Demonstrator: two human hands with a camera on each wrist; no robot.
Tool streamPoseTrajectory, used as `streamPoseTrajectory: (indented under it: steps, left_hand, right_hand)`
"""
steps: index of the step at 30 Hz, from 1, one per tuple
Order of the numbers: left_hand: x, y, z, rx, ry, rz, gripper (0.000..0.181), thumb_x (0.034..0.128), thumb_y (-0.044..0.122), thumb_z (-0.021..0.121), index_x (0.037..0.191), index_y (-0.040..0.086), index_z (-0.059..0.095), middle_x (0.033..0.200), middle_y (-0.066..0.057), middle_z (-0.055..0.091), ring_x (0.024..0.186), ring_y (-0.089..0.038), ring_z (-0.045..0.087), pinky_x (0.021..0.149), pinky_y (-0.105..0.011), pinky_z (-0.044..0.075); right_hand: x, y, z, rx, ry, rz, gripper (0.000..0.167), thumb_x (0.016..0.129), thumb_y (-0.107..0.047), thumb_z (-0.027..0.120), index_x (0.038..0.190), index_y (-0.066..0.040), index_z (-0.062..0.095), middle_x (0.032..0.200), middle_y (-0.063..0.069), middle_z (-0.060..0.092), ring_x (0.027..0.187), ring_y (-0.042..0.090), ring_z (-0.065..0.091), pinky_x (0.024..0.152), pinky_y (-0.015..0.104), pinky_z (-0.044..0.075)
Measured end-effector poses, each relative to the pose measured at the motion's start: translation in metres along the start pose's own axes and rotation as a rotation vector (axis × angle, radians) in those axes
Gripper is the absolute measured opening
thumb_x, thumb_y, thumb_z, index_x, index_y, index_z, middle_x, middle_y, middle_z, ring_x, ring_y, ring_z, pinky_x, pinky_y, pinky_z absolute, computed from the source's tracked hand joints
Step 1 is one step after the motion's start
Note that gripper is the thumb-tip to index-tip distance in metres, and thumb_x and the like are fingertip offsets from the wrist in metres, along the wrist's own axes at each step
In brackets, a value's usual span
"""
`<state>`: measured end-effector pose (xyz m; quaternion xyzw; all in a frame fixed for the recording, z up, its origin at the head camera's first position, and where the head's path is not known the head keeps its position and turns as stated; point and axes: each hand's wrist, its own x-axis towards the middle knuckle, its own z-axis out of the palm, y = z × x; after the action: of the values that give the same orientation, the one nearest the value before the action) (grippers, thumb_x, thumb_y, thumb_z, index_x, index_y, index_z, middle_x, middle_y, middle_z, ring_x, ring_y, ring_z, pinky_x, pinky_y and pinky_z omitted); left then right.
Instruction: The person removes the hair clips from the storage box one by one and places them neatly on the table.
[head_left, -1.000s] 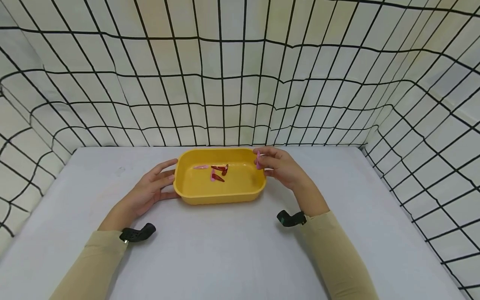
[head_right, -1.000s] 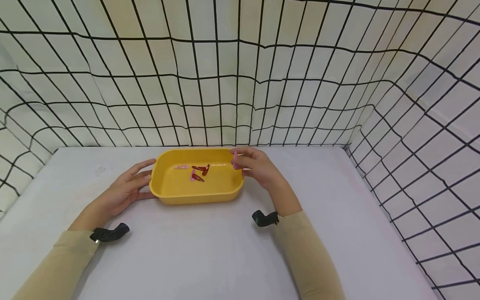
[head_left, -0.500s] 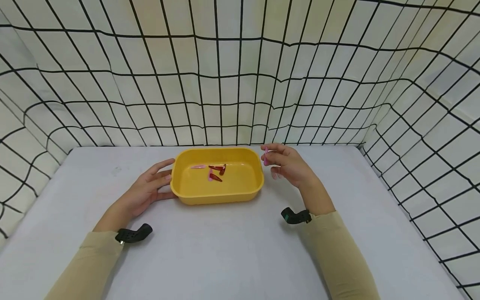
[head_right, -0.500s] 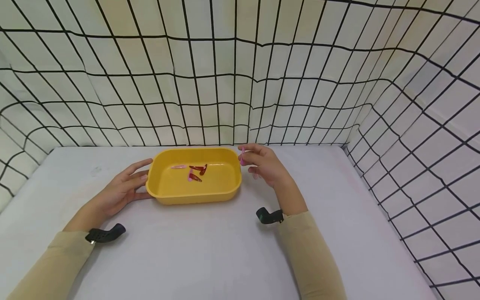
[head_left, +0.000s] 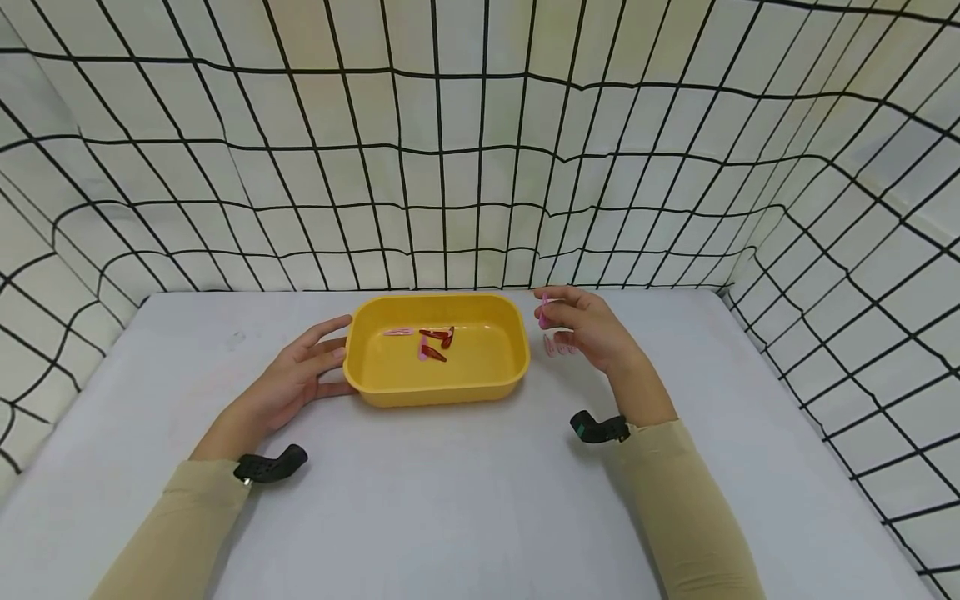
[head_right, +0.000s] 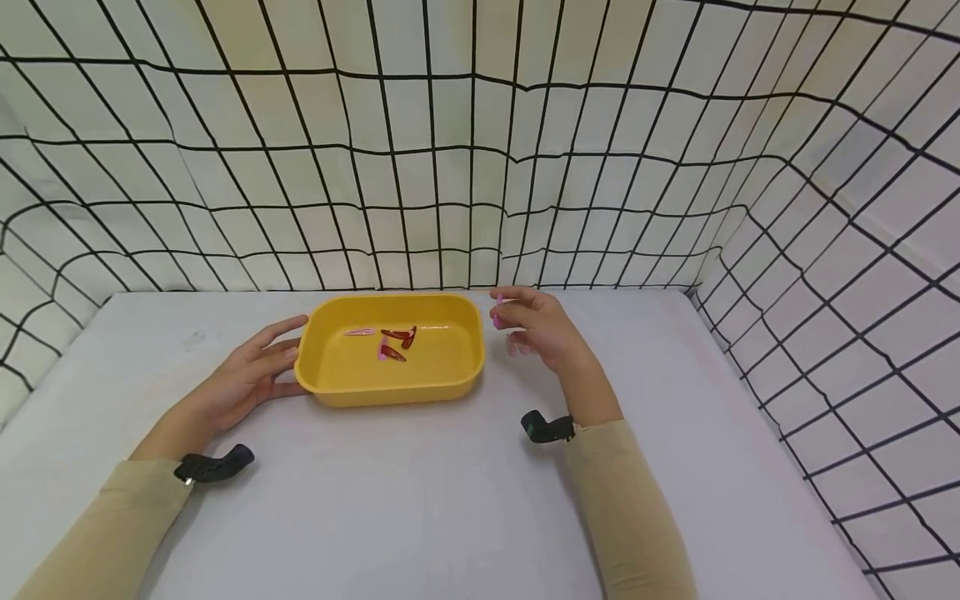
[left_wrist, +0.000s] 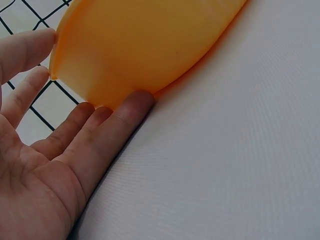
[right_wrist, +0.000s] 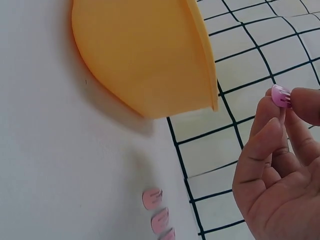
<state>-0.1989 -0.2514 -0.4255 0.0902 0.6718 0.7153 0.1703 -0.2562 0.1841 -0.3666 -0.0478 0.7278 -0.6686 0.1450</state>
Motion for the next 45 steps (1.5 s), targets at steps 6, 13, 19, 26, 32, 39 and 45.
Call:
streamPoseTrajectory:
  steps: [6,13,19,26,32,39,45]
  left_hand:
    - [0.002,0.001,0.0,0.006,-0.001,0.001,0.058,0.1054,0.021,0.051,0.157,0.024,0.027,0.159,-0.021,0.024,0.119,-0.017,0.063,0.09,-0.043,0.058]
    - [0.001,0.002,0.0,0.001,0.0,0.004,0.057,0.1054,0.02,0.051,0.157,0.024,0.027,0.159,-0.02,0.024,0.119,-0.016,0.063,0.09,-0.043,0.058]
    - [0.001,0.003,0.0,0.005,-0.002,0.014,0.057,0.1054,0.02,0.051,0.157,0.023,0.027,0.158,-0.02,0.026,0.119,-0.016,0.063,0.09,-0.043,0.058]
    - [0.001,0.001,0.001,-0.003,-0.002,0.012,0.057,0.1054,0.02,0.051,0.157,0.023,0.028,0.158,-0.02,0.026,0.118,-0.015,0.063,0.09,-0.043,0.058]
    - [0.001,0.001,0.002,0.006,0.001,0.01,0.057,0.1051,0.021,0.052,0.157,0.023,0.028,0.159,-0.022,0.023,0.119,-0.015,0.063,0.09,-0.044,0.058]
    - [0.001,0.001,0.002,0.006,-0.003,0.01,0.057,0.1051,0.022,0.052,0.157,0.023,0.028,0.159,-0.024,0.022,0.118,-0.015,0.064,0.09,-0.044,0.058]
    - [0.0,0.0,0.001,-0.003,0.007,0.0,0.058,0.1048,0.021,0.053,0.157,0.024,0.028,0.159,-0.022,0.023,0.117,-0.015,0.064,0.089,-0.044,0.058]
  right_hand:
    - [0.001,0.004,-0.011,-0.046,0.032,0.001,0.029,0.1,-0.02,0.061,0.128,-0.012,0.062,0.102,0.002,0.067,0.094,0.019,0.06,0.073,0.025,0.053]
    - [0.005,0.009,-0.017,-0.102,0.051,0.008,0.033,0.1,-0.022,0.06,0.132,-0.012,0.06,0.109,0.005,0.066,0.097,0.019,0.061,0.081,0.032,0.055]
    - [0.008,0.013,-0.025,-0.141,0.093,0.042,0.033,0.101,-0.023,0.06,0.132,-0.013,0.06,0.12,0.014,0.065,0.1,0.02,0.06,0.09,0.037,0.055]
    - [0.009,0.021,-0.037,-0.181,0.153,0.077,0.039,0.1,-0.021,0.06,0.136,-0.008,0.057,0.121,0.011,0.064,0.101,0.018,0.061,0.083,0.032,0.054]
    - [0.008,0.03,-0.048,-0.211,0.194,0.106,0.041,0.098,-0.02,0.061,0.138,-0.007,0.056,0.118,0.007,0.064,0.097,0.015,0.062,0.078,0.028,0.053]
    - [0.007,0.036,-0.054,-0.228,0.208,0.125,0.04,0.098,-0.018,0.06,0.136,-0.008,0.058,0.121,0.011,0.065,0.094,0.011,0.063,0.077,0.027,0.052]
    - [0.007,0.04,-0.058,-0.265,0.202,0.137,0.038,0.098,-0.019,0.061,0.135,-0.009,0.059,0.114,0.009,0.067,0.091,0.01,0.064,0.077,0.029,0.049]
